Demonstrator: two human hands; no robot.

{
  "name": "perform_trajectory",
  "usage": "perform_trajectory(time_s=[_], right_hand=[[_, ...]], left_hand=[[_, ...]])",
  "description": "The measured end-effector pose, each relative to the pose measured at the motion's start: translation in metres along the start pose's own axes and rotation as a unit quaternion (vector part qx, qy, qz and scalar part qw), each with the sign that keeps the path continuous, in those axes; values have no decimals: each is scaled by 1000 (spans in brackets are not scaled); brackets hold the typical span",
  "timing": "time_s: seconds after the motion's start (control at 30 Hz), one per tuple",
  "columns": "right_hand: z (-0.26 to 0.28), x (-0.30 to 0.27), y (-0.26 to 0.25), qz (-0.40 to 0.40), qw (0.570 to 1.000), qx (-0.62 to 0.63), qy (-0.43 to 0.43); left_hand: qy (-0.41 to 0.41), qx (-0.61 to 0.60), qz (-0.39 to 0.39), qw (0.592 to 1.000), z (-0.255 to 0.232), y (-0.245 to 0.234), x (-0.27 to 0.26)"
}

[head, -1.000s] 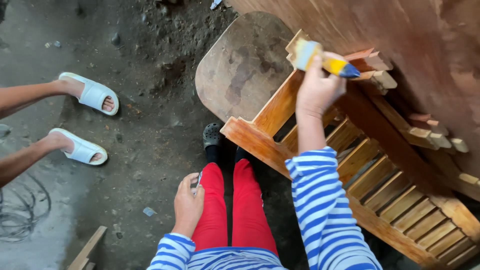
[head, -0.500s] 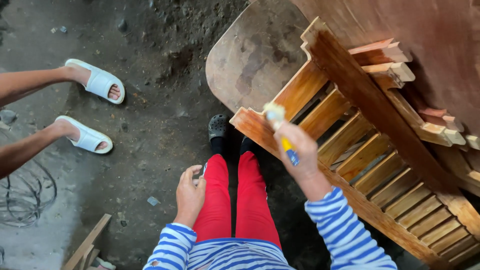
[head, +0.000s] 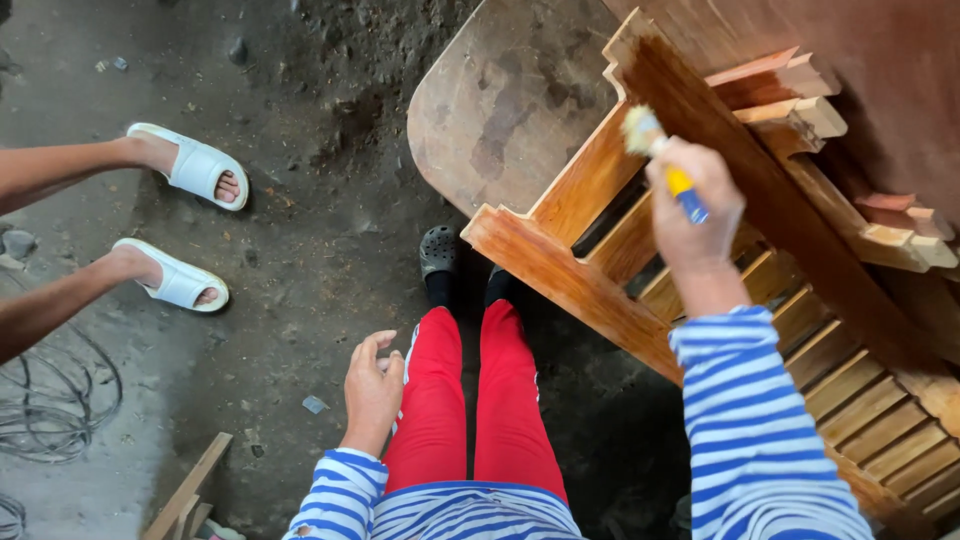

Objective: The person applies a clear finish to a wooden slatted frame using a paintbrush. They systematically coat the vertical slats and horizontal rails, ensuring even coverage across the surface.

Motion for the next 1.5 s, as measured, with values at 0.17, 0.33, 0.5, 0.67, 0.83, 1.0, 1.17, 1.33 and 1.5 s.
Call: perform_trajectory(time_s=[0.17, 0.33, 0.5, 0.67, 0.83, 1.0, 1.17, 1.33, 1.5], right_hand=[[-1, -7, 4, -11, 1000, 11, 8], [65, -51, 15, 30, 999, 21, 23], [67, -77, 9, 12, 960, 139, 245], [61, -115, 38, -104, 926, 84, 353], [38, -166, 18, -158, 888, 35, 431], [9, -213, -23, -194, 882, -106, 416], [87, -149, 2, -177, 901, -113, 380], [132, -129, 48, -162, 922, -14, 352], [98, -192, 25, -208, 899, -95, 373]], left_hand=[[4, 1, 5, 1000, -7, -1, -1], [20, 4, 14, 1000, -11, 8, 4], [64, 28, 7, 998, -23, 6, 7], [94, 45, 0, 995, -29, 7, 13], [84, 57, 10, 995, -36, -3, 16], [61, 59, 24, 996, -46, -12, 14], [70, 66, 38, 995, -54, -11, 15], [85, 77, 41, 993, -59, -13, 13], [76, 88, 42, 992, -55, -21, 20]])
Point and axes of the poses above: each hand's wrist, its own x-axis towards the middle knuckle, its own y-axis out of the palm, z = x × y, the point moved 9 cm from there along x, towards the middle knuckle, and after that the axes turned 6 degrees about y, right-handed, at the moved point
